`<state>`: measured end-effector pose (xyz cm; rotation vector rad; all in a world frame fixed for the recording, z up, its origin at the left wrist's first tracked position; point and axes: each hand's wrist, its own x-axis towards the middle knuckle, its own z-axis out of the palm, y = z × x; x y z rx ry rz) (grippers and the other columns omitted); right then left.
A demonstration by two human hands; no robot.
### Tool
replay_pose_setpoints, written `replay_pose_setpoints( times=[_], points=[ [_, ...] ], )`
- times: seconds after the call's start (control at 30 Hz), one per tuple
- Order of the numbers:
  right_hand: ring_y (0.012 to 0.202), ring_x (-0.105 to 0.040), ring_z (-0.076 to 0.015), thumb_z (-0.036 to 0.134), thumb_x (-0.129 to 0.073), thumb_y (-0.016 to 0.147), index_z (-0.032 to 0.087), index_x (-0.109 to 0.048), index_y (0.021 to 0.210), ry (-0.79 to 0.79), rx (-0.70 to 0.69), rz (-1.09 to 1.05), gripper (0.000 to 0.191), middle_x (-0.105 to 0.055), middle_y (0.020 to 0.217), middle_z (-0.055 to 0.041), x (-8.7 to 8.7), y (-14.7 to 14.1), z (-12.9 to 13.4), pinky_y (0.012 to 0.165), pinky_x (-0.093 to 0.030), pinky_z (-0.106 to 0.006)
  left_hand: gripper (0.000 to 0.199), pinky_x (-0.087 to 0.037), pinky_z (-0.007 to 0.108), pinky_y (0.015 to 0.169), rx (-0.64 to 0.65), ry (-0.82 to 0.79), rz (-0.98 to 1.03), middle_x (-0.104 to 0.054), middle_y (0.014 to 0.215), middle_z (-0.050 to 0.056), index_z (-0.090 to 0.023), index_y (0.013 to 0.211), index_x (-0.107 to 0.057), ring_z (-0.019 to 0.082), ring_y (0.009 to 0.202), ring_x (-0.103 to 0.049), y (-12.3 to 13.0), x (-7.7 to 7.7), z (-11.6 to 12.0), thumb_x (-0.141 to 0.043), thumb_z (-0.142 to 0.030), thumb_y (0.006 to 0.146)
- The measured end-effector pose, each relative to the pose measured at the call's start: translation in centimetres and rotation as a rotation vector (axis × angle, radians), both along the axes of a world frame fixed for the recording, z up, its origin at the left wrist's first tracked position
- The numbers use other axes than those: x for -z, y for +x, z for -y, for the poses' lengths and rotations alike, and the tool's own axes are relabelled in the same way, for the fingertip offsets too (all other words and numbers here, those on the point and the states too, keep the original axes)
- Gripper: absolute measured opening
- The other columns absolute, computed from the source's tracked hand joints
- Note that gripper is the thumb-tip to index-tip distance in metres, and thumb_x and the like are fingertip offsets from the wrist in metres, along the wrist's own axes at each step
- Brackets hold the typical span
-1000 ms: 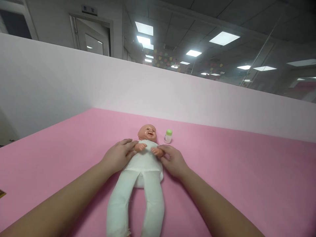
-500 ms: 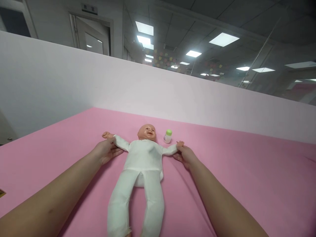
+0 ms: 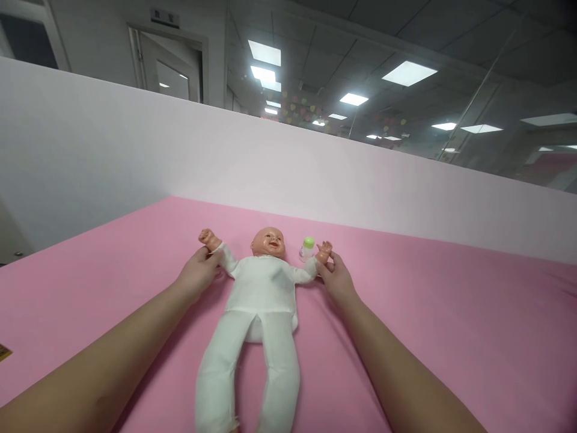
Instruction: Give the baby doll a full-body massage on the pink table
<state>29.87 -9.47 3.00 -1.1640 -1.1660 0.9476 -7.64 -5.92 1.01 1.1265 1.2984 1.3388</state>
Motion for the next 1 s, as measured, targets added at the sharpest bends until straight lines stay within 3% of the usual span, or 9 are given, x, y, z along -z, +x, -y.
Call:
replay_pose_setpoints(
  times=[0.07, 0.17, 0.27, 0.33, 0.43, 0.63, 0.8, 0.9, 1.0],
  points=[
    [0.115, -0.072, -0.0287, 0.033, -0.08, 0.088, 0.027, -0.054, 0.15, 0.119, -0.054, 0.123, 0.068, -0.074, 0.13, -0.0095, -1.0, -1.4, 1.3, 0.099, -0.062, -0.046, 0.046, -0.056, 0.041, 0.095, 0.02, 0.132, -0.194, -0.07, 0.129, 0.017, -0.018, 0.127, -0.064, 0.033, 0.117, -0.069, 0.6, -0.6, 0.8, -0.072, -0.047, 0.092],
    [0.123, -0.067, -0.028, 0.029, -0.071, 0.094, 0.033, -0.067, 0.14, 0.299, -0.171, 0.397, 0.046, -0.07, 0.139, -0.0045, -2.0, -3.1, 3.3, 0.107, -0.057, -0.046, 0.044, -0.05, 0.041, 0.104, 0.078, 0.323, -0.485, -0.071, 0.133, 0.01, -0.027, 0.129, -0.071, 0.034, 0.124, -0.065, 1.7, -1.8, 2.4, -0.076, -0.041, 0.088],
    [0.121, -0.067, -0.0278, 0.024, -0.068, 0.095, 0.037, -0.073, 0.133, 0.38, -0.275, 0.682, 0.04, -0.074, 0.13, -0.0018, -2.0, -4.0, 4.3, 0.11, -0.054, -0.048, 0.041, -0.043, 0.047, 0.115, 0.206, 0.401, -0.731, -0.07, 0.137, 0.009, -0.031, 0.128, -0.075, 0.038, 0.132, -0.059, 2.6, -2.6, 3.6, -0.072, -0.042, 0.089],
    [0.125, -0.065, -0.0288, 0.022, -0.071, 0.094, 0.037, -0.074, 0.133, 0.414, -0.312, 0.821, 0.042, -0.074, 0.131, -0.0026, -1.6, -4.2, 4.4, 0.113, -0.051, -0.05, 0.047, -0.035, 0.05, 0.121, 0.259, 0.409, -0.894, -0.063, 0.149, 0.007, -0.033, 0.138, -0.071, 0.038, 0.142, -0.05, 2.9, -2.5, 3.9, -0.066, -0.042, 0.093],
    [0.133, -0.06, -0.0288, 0.021, -0.07, 0.096, 0.038, -0.073, 0.136, 0.433, -0.344, 0.917, 0.043, -0.069, 0.14, -0.0026, -1.2, -4.2, 4.3, 0.117, -0.047, -0.05, 0.052, -0.031, 0.055, 0.122, 0.287, 0.434, -1.077, -0.052, 0.161, 0.005, -0.035, 0.149, -0.063, 0.039, 0.149, -0.042, 2.9, -1.8, 3.8, -0.057, -0.042, 0.098],
    [0.127, -0.061, -0.0258, 0.016, -0.067, 0.098, 0.042, -0.074, 0.131, 0.483, -0.413, 0.99, 0.043, -0.071, 0.134, -0.0011, -1.9, -4.7, 4.6, 0.112, -0.049, -0.045, 0.049, -0.029, 0.058, 0.121, 0.309, 0.548, -1.268, -0.055, 0.157, 0.011, -0.032, 0.147, -0.066, 0.045, 0.15, -0.038, 3.5, -1.4, 3.6, -0.052, -0.033, 0.1],
    [0.129, -0.06, -0.0267, 0.015, -0.068, 0.096, 0.039, -0.072, 0.135, 0.514, -0.415, 1.019, 0.046, -0.071, 0.135, -0.0022, -1.9, -5.3, 4.7, 0.117, -0.044, -0.049, 0.048, -0.031, 0.059, 0.12, 0.282, 0.558, -1.208, -0.055, 0.157, 0.012, -0.029, 0.145, -0.067, 0.044, 0.148, -0.042, 4.0, -1.3, 4.0, -0.053, -0.03, 0.099],
    [0.13, -0.061, -0.0293, 0.018, -0.069, 0.094, 0.033, -0.071, 0.136, 0.467, -0.361, 0.964, 0.045, -0.071, 0.137, -0.0048, -1.9, -5.9, 5.1, 0.117, -0.044, -0.052, 0.045, -0.034, 0.055, 0.119, 0.258, 0.512, -0.999, -0.059, 0.154, 0.011, -0.031, 0.141, -0.069, 0.04, 0.142, -0.051, 3.2, -1.5, 4.3, -0.06, -0.038, 0.098],
    [0.123, -0.066, -0.0287, 0.023, -0.067, 0.096, 0.034, -0.071, 0.136, 0.337, -0.313, 0.733, 0.042, -0.073, 0.134, -0.0038, -1.9, -5.9, 5.2, 0.11, -0.052, -0.049, 0.041, -0.048, 0.048, 0.107, 0.24, 0.361, -0.663, -0.071, 0.135, 0.01, -0.032, 0.131, -0.073, 0.038, 0.126, -0.063, 2.0, -1.8, 4.1, -0.069, -0.045, 0.092]
  ],
)
